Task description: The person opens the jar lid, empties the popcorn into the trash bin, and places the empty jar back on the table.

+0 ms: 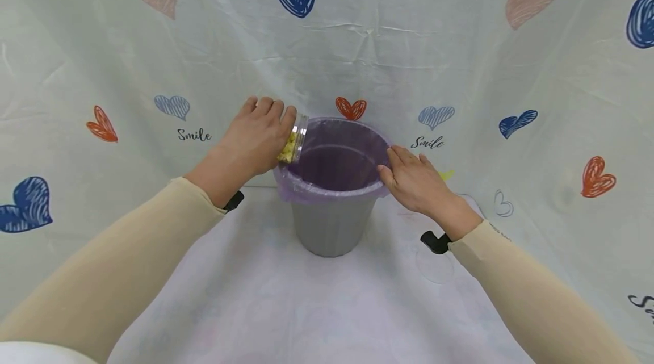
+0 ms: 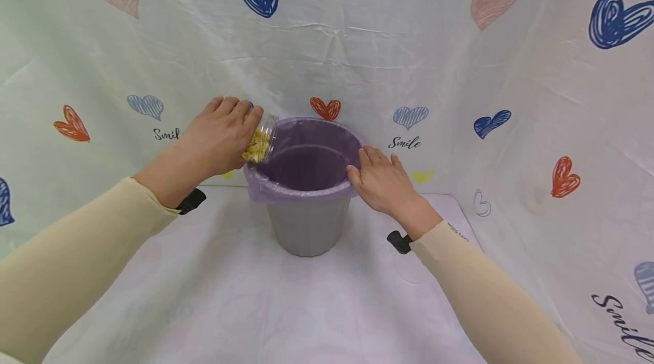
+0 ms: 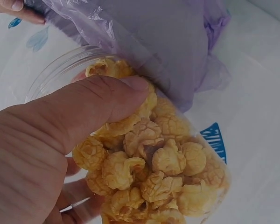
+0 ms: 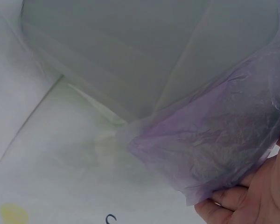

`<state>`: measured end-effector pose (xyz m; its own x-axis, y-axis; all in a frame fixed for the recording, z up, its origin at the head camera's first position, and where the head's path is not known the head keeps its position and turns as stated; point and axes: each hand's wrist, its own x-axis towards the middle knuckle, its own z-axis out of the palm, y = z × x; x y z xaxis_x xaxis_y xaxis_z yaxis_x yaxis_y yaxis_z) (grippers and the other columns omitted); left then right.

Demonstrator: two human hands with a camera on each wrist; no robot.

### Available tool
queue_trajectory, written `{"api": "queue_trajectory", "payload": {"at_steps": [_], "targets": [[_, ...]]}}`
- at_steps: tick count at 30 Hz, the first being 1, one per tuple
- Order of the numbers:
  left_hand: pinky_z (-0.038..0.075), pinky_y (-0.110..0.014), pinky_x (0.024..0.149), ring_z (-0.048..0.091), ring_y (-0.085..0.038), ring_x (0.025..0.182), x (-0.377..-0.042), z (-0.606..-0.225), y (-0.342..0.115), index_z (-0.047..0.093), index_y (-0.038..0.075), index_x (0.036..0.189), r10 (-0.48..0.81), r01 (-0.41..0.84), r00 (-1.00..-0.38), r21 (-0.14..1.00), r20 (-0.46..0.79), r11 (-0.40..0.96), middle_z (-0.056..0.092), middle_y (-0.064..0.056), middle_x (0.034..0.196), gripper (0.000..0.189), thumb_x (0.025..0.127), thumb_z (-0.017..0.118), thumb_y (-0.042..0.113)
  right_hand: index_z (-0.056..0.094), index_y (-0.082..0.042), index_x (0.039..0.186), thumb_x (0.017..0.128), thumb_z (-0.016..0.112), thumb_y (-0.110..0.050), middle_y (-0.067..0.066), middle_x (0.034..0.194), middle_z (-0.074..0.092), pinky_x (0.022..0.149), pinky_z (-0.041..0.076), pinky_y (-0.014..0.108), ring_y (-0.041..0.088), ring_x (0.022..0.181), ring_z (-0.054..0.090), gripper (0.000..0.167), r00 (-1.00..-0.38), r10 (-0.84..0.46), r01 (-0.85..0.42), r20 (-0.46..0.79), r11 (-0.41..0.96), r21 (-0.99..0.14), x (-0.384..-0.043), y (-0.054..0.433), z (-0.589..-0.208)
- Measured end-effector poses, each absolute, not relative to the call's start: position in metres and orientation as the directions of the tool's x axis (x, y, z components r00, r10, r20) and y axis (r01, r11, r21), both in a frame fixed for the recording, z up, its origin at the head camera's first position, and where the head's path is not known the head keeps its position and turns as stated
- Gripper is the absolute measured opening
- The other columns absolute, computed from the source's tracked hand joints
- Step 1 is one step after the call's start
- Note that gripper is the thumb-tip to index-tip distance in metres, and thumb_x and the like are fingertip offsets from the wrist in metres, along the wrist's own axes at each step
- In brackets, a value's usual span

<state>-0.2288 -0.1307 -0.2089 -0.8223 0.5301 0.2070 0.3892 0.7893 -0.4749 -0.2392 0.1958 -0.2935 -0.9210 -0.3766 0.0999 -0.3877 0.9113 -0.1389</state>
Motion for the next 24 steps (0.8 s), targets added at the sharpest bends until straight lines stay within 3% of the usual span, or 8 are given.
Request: {"api": "queue_trajectory", "payload": {"at_steps": [7, 15, 24], "targets": [[0.037, -0.061, 0.120, 0.048, -0.048, 0.136, -0.2296, -0.2089, -0.1290, 0.039, -0.006, 0.152, 0.523, 0.380, -0.827, -0.478, 0.208, 0.792, 0.053, -0.029, 0.141, 0.089, 0.085, 0.087, 0.027, 0.026, 0.007, 0.163, 0.114, 0.030, -0.042, 0.026, 0.171, 0.025, 0.127, 0.016, 0.068, 0.041, 0.161, 0.022, 0.070, -0.917, -0.382, -0.394, 0.111, 0.911, -0.123, -0.2398, 0.1959, -0.2942], [0.037, -0.060, 0.120, 0.049, -0.048, 0.134, -0.2299, -0.2098, -0.1261, 0.042, -0.005, 0.148, 0.531, 0.387, -0.816, -0.468, 0.229, 0.795, 0.054, -0.028, 0.136, 0.061, 0.096, 0.069, 0.013, 0.026, 0.007, 0.163, 0.114, 0.031, -0.041, 0.026, 0.171, 0.025, 0.127, 0.015, 0.069, 0.042, 0.161, 0.022, 0.069, -0.918, -0.382, -0.395, 0.110, 0.909, -0.136, -0.2395, 0.1971, -0.2947], [0.037, -0.061, 0.120, 0.050, -0.047, 0.134, -0.2278, -0.2088, -0.1226, 0.042, -0.005, 0.148, 0.542, 0.384, -0.810, -0.495, 0.224, 0.779, 0.055, -0.028, 0.138, 0.056, 0.100, 0.065, 0.010, 0.026, 0.007, 0.163, 0.114, 0.030, -0.041, 0.026, 0.171, 0.025, 0.127, 0.016, 0.069, 0.042, 0.161, 0.022, 0.069, -0.918, -0.381, -0.394, 0.111, 0.908, -0.142, -0.2395, 0.1968, -0.2954]]}}
